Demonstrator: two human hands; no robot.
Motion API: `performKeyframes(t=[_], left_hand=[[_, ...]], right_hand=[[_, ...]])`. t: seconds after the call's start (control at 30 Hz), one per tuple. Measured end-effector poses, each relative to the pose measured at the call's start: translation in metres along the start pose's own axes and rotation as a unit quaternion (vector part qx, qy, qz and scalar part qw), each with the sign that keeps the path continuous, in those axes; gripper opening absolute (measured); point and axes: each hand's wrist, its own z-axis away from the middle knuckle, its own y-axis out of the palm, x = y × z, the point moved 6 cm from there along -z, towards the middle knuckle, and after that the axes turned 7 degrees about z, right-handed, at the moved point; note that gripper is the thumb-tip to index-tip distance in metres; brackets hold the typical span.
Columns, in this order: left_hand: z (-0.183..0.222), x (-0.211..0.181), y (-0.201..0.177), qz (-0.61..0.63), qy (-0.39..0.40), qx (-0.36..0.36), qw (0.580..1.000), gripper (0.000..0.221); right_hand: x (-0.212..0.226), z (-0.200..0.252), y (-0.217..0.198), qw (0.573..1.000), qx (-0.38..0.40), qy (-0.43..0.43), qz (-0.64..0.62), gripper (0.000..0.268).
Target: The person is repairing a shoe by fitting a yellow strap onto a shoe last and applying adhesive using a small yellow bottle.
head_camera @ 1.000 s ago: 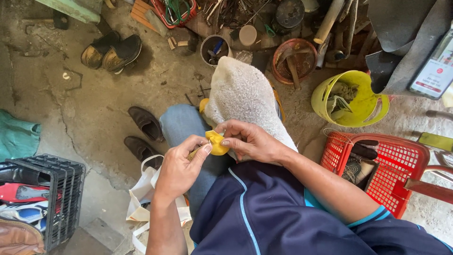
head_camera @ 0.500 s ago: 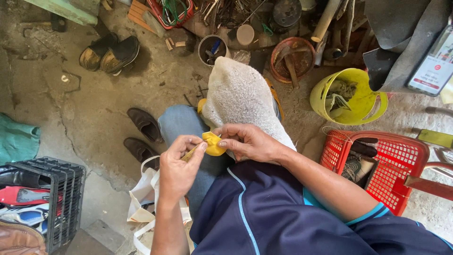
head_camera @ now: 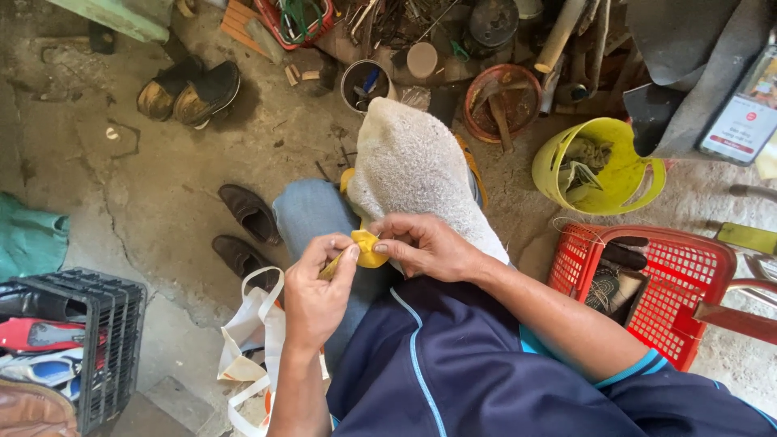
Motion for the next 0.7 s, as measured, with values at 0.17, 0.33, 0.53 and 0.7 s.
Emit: performKeyframes(t=[0.17, 0.33, 0.53, 0.7], left_hand=[[0.008, 0.011, 0.004, 0.019, -0.019, -0.026, 0.999, 0.003], [0.015, 0.02, 0.013, 0.034, -0.025, -0.066, 0.997, 0.002], [0.013, -0.004, 0.001, 0.036, 0.009, 0.019, 0.999, 0.004], [0.011, -0.001, -0.001, 0.058, 0.012, 0.042, 0.997, 0.006]], right_hand=[[0.003, -0.001, 0.001, 0.999, -0.012, -0.018, 0.028, 0.016], [-0.007, 0.002, 0.0, 0.999, -0.034, -0.012, 0.021, 0.015], [0.008, 0.007, 0.003, 0.999, -0.042, -0.025, 0.013, 0.016], [0.031, 0.013, 0.008, 0.998, -0.032, -0.031, 0.053, 0.017]])
